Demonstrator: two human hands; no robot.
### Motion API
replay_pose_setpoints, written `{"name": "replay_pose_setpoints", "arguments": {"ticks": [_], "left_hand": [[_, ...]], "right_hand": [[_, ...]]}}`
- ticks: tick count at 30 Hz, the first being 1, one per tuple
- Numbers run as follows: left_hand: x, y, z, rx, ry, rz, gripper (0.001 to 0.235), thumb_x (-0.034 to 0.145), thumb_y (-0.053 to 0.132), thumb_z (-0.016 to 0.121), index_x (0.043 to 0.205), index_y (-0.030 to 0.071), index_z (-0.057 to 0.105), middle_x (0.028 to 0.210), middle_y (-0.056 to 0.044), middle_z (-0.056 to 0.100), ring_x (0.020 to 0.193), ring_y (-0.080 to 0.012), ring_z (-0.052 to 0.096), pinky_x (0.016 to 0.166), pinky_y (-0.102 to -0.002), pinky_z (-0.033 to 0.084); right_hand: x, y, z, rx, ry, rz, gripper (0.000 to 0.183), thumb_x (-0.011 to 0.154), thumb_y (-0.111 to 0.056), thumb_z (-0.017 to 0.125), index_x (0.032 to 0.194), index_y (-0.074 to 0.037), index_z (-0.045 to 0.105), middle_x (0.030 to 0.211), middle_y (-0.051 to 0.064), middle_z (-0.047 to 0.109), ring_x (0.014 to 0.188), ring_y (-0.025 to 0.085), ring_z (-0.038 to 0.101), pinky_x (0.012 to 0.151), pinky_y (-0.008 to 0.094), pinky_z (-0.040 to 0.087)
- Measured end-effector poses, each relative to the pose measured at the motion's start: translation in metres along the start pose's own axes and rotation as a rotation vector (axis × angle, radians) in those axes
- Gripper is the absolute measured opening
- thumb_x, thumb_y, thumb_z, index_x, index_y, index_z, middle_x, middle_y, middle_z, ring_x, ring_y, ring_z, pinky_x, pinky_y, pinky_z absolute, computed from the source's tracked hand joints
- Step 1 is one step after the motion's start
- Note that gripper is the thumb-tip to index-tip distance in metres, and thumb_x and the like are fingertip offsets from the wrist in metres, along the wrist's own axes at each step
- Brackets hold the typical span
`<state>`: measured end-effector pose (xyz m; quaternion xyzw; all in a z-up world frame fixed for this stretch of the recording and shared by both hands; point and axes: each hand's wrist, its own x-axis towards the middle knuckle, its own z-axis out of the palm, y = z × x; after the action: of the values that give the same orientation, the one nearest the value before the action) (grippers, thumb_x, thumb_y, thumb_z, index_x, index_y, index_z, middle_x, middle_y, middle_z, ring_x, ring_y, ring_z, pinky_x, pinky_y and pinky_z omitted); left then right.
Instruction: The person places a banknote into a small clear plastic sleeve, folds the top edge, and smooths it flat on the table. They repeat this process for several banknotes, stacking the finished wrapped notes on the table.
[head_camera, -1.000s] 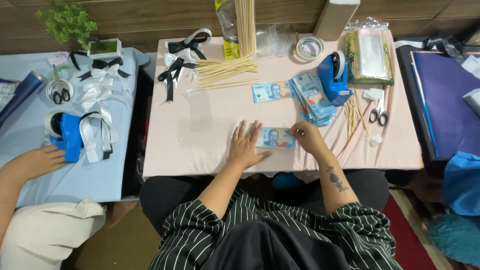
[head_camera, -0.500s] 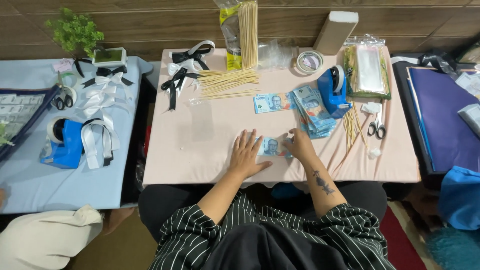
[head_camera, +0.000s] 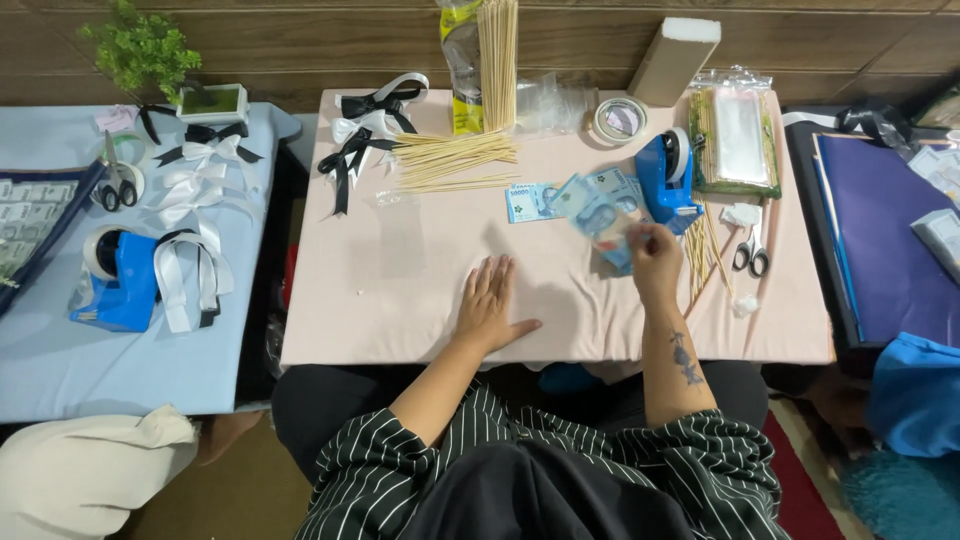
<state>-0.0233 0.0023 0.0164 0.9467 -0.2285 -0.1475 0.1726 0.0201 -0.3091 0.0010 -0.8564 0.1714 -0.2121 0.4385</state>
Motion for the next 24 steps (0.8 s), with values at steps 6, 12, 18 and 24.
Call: {"name": "replay_pose_setpoints", "arguments": {"ticks": [6,12,18,24], "left_hand": [[-0.004,0.006,-0.011,0.039,-0.033,-0.008,0.113,0.083,0.080,0.047,0.163,0.012,0.004,0.170,-0.017,0.010,0.158,-0.0332,-0.001,0.126,-0.050,-0.006],[-0.003,0.004,-0.008,0.074,-0.025,-0.004,0.112,0.084,0.081,0.046,0.163,0.012,0.008,0.170,-0.016,0.010,0.158,-0.0335,0.002,0.126,-0.050,-0.005],[0.003,-0.006,0.013,-0.008,0.098,0.035,0.111,0.088,0.076,0.048,0.162,0.011,-0.003,0.169,-0.023,-0.003,0.157,-0.0379,0.004,0.125,-0.055,0.005],[0.012,-0.027,0.038,-0.322,0.469,0.044,0.082,0.089,0.053,0.062,0.153,0.015,0.027,0.157,-0.018,0.026,0.146,-0.0355,0.033,0.122,-0.049,0.030]], "right_hand": [[0.018,0.036,-0.003,-0.317,0.012,-0.022,0.035,0.087,-0.015,0.075,0.122,-0.012,0.076,0.112,0.007,0.064,0.084,0.021,0.068,0.081,0.040,0.053],[0.025,0.077,0.014,-0.636,0.104,-0.115,0.026,0.082,-0.027,0.077,0.108,-0.031,0.074,0.115,-0.002,0.052,0.108,0.026,0.054,0.087,0.046,0.031],[0.021,0.068,0.025,-0.733,0.206,-0.278,0.034,0.080,-0.025,0.078,0.111,-0.016,0.066,0.111,0.010,0.051,0.102,0.037,0.049,0.081,0.053,0.031],[-0.057,0.005,0.054,-0.521,-0.012,-0.408,0.042,0.082,-0.018,0.077,0.121,-0.022,0.063,0.114,0.005,0.054,0.104,0.032,0.055,0.086,0.046,0.040]]}}
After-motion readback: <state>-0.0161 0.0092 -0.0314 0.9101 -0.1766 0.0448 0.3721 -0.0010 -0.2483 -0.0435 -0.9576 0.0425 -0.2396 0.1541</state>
